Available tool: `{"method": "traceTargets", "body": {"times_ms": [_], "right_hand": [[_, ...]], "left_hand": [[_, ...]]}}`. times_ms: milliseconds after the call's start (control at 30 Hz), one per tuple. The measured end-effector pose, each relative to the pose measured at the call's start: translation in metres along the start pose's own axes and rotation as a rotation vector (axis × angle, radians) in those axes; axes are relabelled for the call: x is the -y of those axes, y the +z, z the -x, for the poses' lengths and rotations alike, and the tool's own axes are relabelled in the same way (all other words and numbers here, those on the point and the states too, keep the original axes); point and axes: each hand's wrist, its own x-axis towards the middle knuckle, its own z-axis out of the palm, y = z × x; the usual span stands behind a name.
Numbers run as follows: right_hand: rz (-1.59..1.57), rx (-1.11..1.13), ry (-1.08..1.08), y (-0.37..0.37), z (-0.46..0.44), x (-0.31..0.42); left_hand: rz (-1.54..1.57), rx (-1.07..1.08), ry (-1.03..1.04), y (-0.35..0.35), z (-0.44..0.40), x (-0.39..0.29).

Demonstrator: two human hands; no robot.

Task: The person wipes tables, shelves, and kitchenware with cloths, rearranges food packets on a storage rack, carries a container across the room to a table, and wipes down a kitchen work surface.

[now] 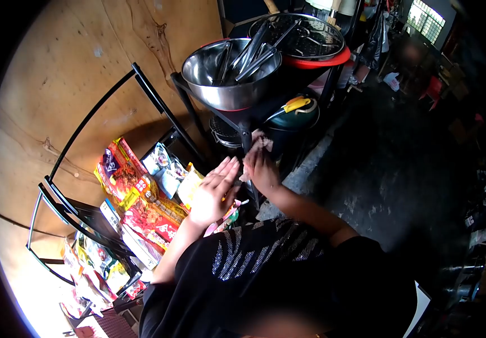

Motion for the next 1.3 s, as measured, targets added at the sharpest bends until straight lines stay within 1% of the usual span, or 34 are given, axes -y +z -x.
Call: {"method": "traceTargets", "body": {"times_ms": [100, 133, 167, 200, 233, 267, 300, 333, 367, 400, 433, 467, 533, 600, 667, 700, 733, 800, 900, 1000, 1033, 1100, 1200, 1233, 1300], "right_hand": [[0.229, 0.148, -0.039, -0.007, 0.006, 0.007], [0.33, 0.216, -0.102, -0.007, 0.009, 0.006], [0.431, 0.336, -0.203, -0.002, 0.016, -0.001], [0.486, 0.461, -0.303, 0.004, 0.022, -0.006], [0.49, 0.596, -0.397, 0.01, 0.028, -0.016], [0.278, 0.648, -0.19, 0.011, 0.033, -0.026], [0.066, 0.656, 0.019, 0.011, 0.038, -0.037], [-0.431, 0.75, 0.556, -0.002, 0.039, -0.043], [-0.455, 0.359, 0.344, 0.002, 0.06, -0.054], [-0.441, 0.485, 0.452, -0.032, 0.049, -0.053], [-0.472, 0.362, 0.426, -0.033, 0.056, -0.061], [-0.501, 0.24, 0.399, -0.031, 0.069, -0.069], [-0.487, 0.234, 0.446, -0.03, 0.084, -0.084], [-0.487, 0.206, 0.474, -0.031, 0.091, -0.091], [-0.501, 0.157, 0.488, -0.035, 0.092, -0.093], [-0.503, 0.214, 0.523, -0.038, 0.093, -0.095], [-0.5, 0.184, 0.516, -0.045, 0.091, -0.093], [-0.495, 0.126, 0.507, -0.059, 0.085, -0.088], [-0.543, 0.142, 0.543, -0.063, 0.085, -0.091], [-0.603, 0.074, 0.505, -0.074, 0.08, -0.089], [-0.579, 0.111, 0.534, -0.08, 0.077, -0.087], [-0.53, 0.184, 0.588, -0.092, 0.071, -0.085], [-0.673, 0.002, 0.491, -0.121, 0.053, -0.072], [-0.699, 0.006, 0.497, -0.131, 0.046, -0.071], [-0.772, -0.077, 0.486, -0.134, 0.037, -0.076]], "left_hand": [[-0.068, -0.036, 0.062, 0.023, -0.025, 0.005], [-0.1, -0.052, 0.085, 0.029, -0.031, 0.005], [-0.14, -0.063, 0.117, 0.031, -0.035, 0.006], [-0.18, -0.075, 0.149, 0.031, -0.039, 0.007], [-0.179, -0.149, 0.169, 0.029, -0.04, 0.006], [-0.159, -0.231, 0.208, 0.021, -0.043, 0.008], [-0.175, -0.366, 0.249, 0.011, -0.049, 0.018], [-0.189, -0.498, 0.291, 0.001, -0.058, 0.028], [-0.173, -0.583, 0.152, -0.013, -0.071, 0.027], [-0.152, -0.662, 0.01, -0.03, -0.084, 0.023], [-0.168, -0.621, -0.062, -0.045, -0.096, 0.025], [-0.174, -0.613, -0.001, -0.059, -0.11, 0.028], [-0.183, -0.374, 0.055, -0.077, -0.127, 0.033], [-0.077, -0.322, 0.104, -0.078, -0.138, 0.037], [-0.019, -0.338, 0.107, -0.075, -0.143, 0.05], [-0.023, -0.342, 0.104, -0.078, -0.143, 0.054], [-0.028, -0.346, 0.103, -0.083, -0.142, 0.058], [-0.024, -0.294, 0.061, -0.092, -0.142, 0.07], [0.007, -0.266, 0.117, -0.11, -0.146, 0.087], [-0.031, -0.171, 0.141, -0.131, -0.153, 0.103], [-0.028, -0.125, 0.125, -0.137, -0.154, 0.108], [0.014, -0.108, 0.143, -0.14, -0.152, 0.115], [0.041, -0.136, 0.141, -0.141, -0.143, 0.122], [0.047, -0.149, 0.137, -0.141, -0.138, 0.122], [0.03, -0.198, 0.112, -0.143, -0.127, 0.122]]}}
